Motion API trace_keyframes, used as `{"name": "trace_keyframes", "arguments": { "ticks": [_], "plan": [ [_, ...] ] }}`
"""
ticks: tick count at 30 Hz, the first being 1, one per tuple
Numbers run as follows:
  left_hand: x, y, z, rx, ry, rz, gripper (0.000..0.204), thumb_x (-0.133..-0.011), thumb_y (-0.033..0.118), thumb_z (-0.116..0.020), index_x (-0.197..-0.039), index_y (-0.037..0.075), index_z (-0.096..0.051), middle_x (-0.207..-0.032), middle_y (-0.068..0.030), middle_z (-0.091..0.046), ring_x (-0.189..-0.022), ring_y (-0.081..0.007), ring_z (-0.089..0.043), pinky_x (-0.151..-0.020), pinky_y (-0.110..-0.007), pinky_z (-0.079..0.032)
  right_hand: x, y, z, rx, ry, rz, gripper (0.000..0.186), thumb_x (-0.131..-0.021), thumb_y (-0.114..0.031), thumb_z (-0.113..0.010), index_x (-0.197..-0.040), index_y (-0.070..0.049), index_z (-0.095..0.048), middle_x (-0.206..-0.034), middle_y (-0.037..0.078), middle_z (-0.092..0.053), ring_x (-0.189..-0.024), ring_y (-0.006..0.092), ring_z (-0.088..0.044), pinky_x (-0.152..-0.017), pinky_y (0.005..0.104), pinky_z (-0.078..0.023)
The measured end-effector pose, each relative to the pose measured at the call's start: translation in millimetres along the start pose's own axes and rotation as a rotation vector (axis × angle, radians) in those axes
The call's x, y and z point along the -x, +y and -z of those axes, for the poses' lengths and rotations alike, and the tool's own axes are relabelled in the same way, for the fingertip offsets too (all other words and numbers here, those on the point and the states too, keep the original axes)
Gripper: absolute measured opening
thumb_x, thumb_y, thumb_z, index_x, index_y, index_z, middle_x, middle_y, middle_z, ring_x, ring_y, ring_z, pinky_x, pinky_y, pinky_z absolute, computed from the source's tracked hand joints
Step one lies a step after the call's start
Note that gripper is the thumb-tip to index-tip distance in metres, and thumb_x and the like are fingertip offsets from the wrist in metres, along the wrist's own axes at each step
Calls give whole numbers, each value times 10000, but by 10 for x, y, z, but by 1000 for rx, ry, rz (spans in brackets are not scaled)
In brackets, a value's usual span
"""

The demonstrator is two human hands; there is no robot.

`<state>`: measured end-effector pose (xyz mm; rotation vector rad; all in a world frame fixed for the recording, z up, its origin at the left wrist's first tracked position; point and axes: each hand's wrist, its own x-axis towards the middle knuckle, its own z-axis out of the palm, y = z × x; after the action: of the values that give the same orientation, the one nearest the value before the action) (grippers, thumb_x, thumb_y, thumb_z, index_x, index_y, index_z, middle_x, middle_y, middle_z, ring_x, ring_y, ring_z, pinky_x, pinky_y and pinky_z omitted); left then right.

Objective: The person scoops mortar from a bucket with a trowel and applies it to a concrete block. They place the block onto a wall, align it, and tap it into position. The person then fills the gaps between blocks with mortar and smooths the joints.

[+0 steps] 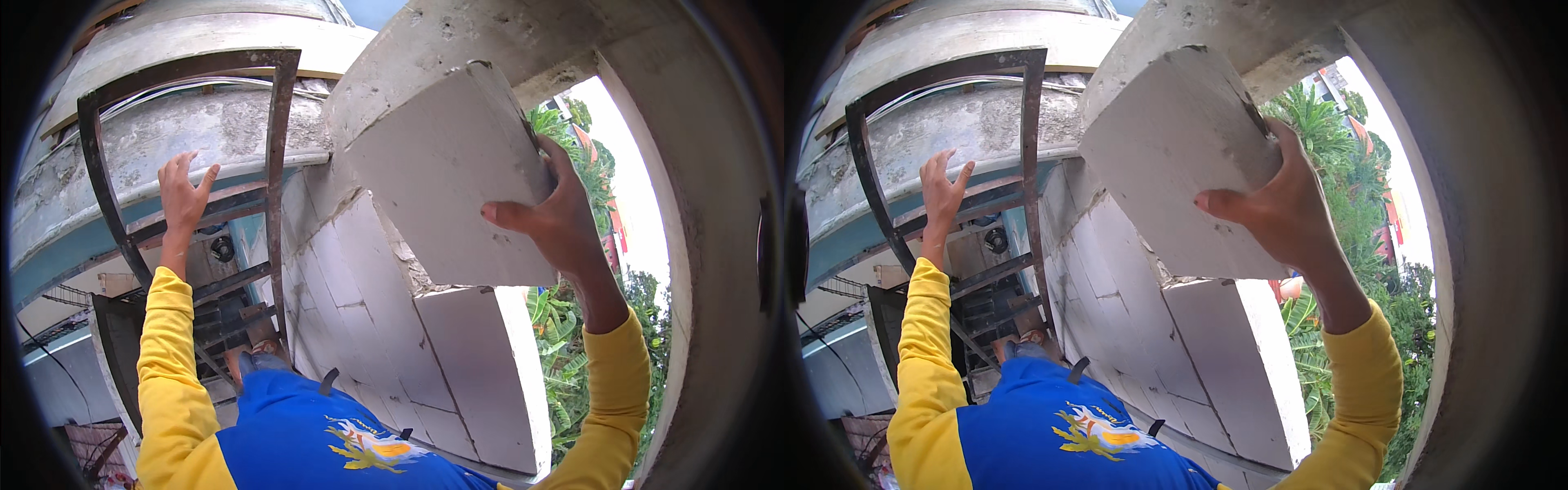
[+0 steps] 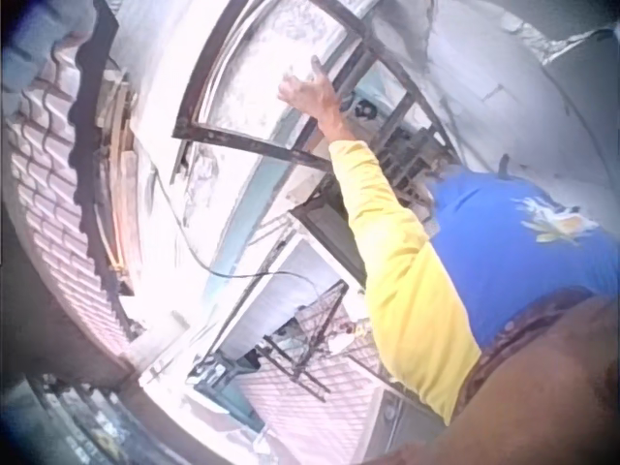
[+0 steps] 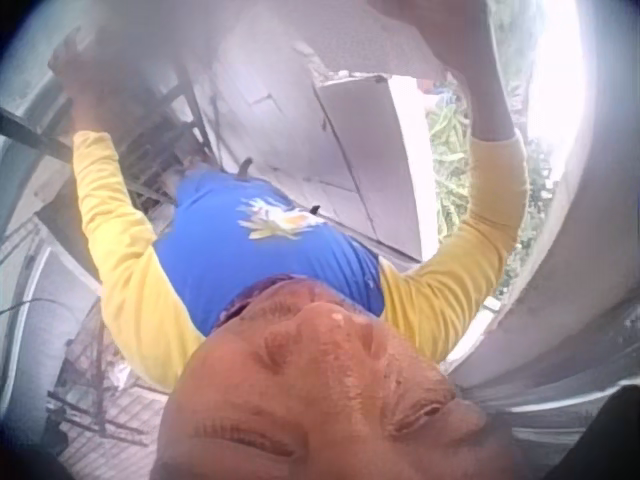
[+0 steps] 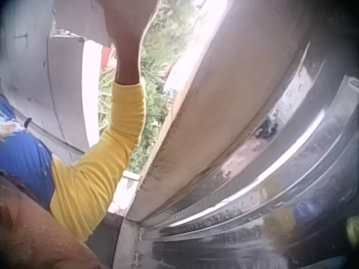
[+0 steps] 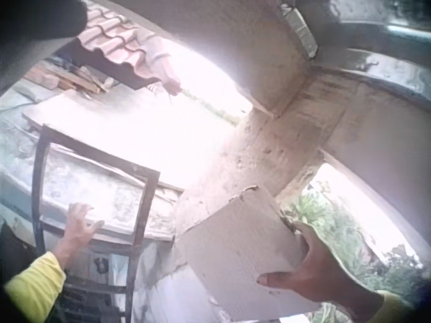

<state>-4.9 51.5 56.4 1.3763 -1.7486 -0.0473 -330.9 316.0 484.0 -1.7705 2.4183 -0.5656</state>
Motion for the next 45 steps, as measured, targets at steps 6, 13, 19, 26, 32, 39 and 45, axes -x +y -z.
{"name": "trace_keyframes", "arguments": {
  "ticks": [6, 13, 19, 26, 32, 39, 45],
  "plan": [
    [64, -332, -304, -134, 62, 20, 637, -968, 576, -748, -1330, 53, -717, -1407, -190, -618, -1354, -384, -519, -1146, -502, -425, -9, 189, -51, -93, -24, -89, 1115, -736, -179, -973, -1595, 94, -315, -1370, 287, -608, -1223, 352, -677, -1043, 438, -580],
    [-154, -438, -296, -179, 168, 121, 615, -995, 526, -737, -1429, 97, -666, -1440, -175, -572, -1365, -378, -496, -1152, -513, -397, -63, 336, -126, -104, -50, -165, 1132, -730, -97, -939, -1614, 101, -260, -1433, 286, -543, -1280, 373, -638, -1032, 476, -595],
    [-120, -426, -326, -209, 119, 107, 645, -993, 553, -729, -1446, 101, -646, -1461, -183, -561, -1377, -387, -487, -1156, -516, -388, -102, 410, -170, -134, -60, -266, 1186, -707, -106, -943, -1632, 100, -230, -1466, 305, -516, -1307, 395, -617, -1047, 491, -590],
    [-115, -451, -323, -217, 126, 95, 619, -1007, 546, -716, -1435, 104, -651, -1436, -181, -582, -1378, -375, -495, -1152, -503, -399, -144, 410, -238, -144, -76, -323, 1203, -704, -107, -935, -1638, 106, -208, -1454, 333, -512, -1302, 428, -618, -1057, 500, -585],
    [-114, -464, -339, -229, 143, 88, 618, -999, 572, -714, -1413, 116, -668, -1414, -164, -589, -1358, -350, -505, -1138, -493, -408, -201, 480, -358, -167, -90, -369, 1192, -715, -100, -924, -1628, 133, -195, -1445, 340, -508, -1293, 429, -624, -1056, 497, -588],
    [-123, -465, -334, -221, 122, 102, 625, -996, 555, -726, -1432, 112, -660, -1437, -158, -588, -1373, -358, -499, -1144, -499, -399, -279, 567, -490, -146, -100, -423, 1155, -747, -74, -910, -1629, 124, -192, -1434, 342, -502, -1272, 426, -638, -1031, 476, -607],
    [-126, -469, -359, -243, 98, 96, 644, -994, 599, -712, -1424, 121, -674, -1434, -150, -593, -1382, -345, -493, -1148, -495, -397, -305, 750, -570, -167, -109, -446, 1138, -762, -53, -905, -1629, 117, -188, -1417, 329, -506, -1253, 421, -650, -1002, 480, -624]
  ]
}}
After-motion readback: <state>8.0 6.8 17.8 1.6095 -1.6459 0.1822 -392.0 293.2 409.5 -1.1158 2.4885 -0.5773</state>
